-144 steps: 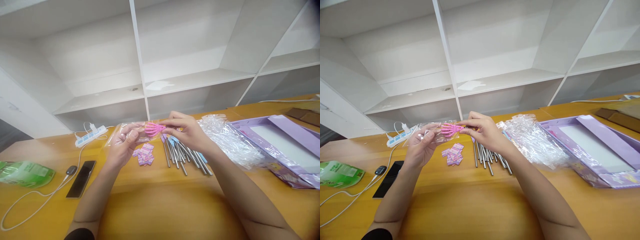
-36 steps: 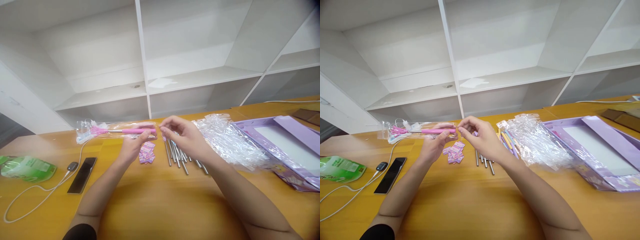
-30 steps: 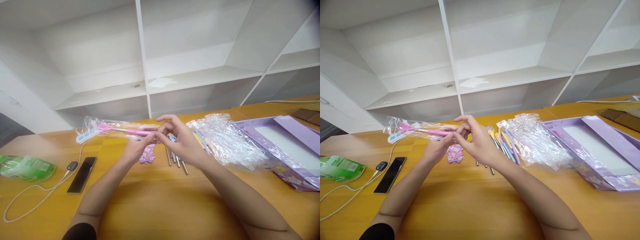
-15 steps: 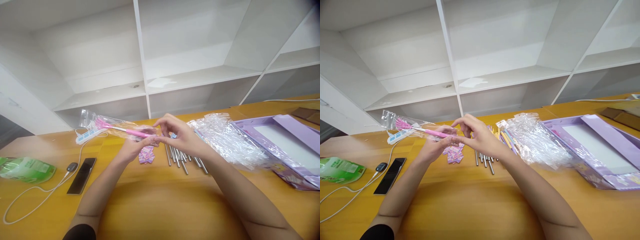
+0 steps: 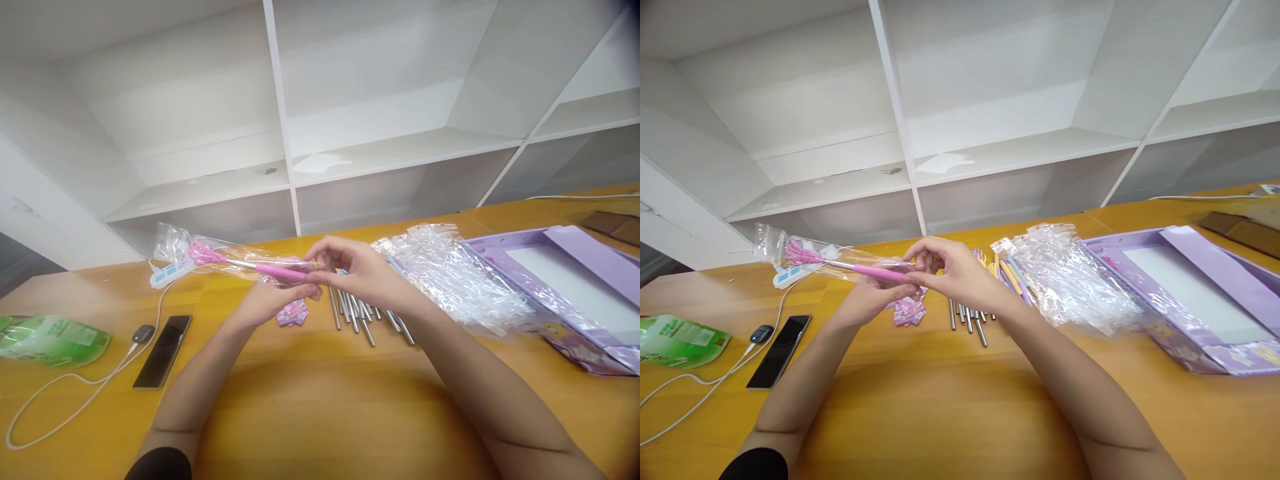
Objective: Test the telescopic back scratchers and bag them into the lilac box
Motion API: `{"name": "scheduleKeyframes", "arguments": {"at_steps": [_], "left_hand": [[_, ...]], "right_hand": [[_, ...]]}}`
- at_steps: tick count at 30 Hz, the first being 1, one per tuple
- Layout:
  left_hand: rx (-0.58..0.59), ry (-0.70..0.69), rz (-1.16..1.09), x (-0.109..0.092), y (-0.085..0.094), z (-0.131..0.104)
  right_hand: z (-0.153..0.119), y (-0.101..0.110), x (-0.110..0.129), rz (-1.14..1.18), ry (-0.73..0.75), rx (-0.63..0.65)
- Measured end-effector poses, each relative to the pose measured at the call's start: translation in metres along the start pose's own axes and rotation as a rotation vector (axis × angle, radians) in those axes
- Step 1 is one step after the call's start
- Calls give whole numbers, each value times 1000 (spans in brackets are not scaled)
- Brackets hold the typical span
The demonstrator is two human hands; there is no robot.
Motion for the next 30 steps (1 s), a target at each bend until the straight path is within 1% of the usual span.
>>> {"name": "scheduleKeyframes", "arguments": {"at_steps": [3, 6, 12, 17, 21, 23, 25, 28, 30], "left_hand": [[-4, 44, 52, -2, -3, -1], [-15, 50, 52, -3, -6, 0], [13, -15, 20, -4, -8, 3], [30, -56, 63, 0, -6, 3], [38, -78, 90, -2, -5, 2], [38, -68, 124, -4, -4, 1], [53, -40, 157, -4, -2, 0], [111, 0, 179, -5, 0, -1], [149, 13, 167, -6, 0, -1]], "right_hand": [[2, -2, -5, -1, -32, 4], [3, -6, -9, 39, -55, -7], [3, -12, -6, 233, -127, 38], [3, -14, -4, 309, -136, 51], [4, -14, -6, 363, -157, 74], [4, -12, -8, 364, -187, 92], [5, -8, -10, 346, -212, 147], [6, -1, -13, 273, -197, 250], [7, 3, -15, 216, -179, 266]]}}
Point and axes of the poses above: each hand's wrist, its own z-axis towards the middle knuckle, its own y-axis out of the back of the hand, x = y × z, the point moved 2 cm from there along z, towards the middle knuckle, and after that the axes turned 3 degrees about -y, right-handed, at the moved point
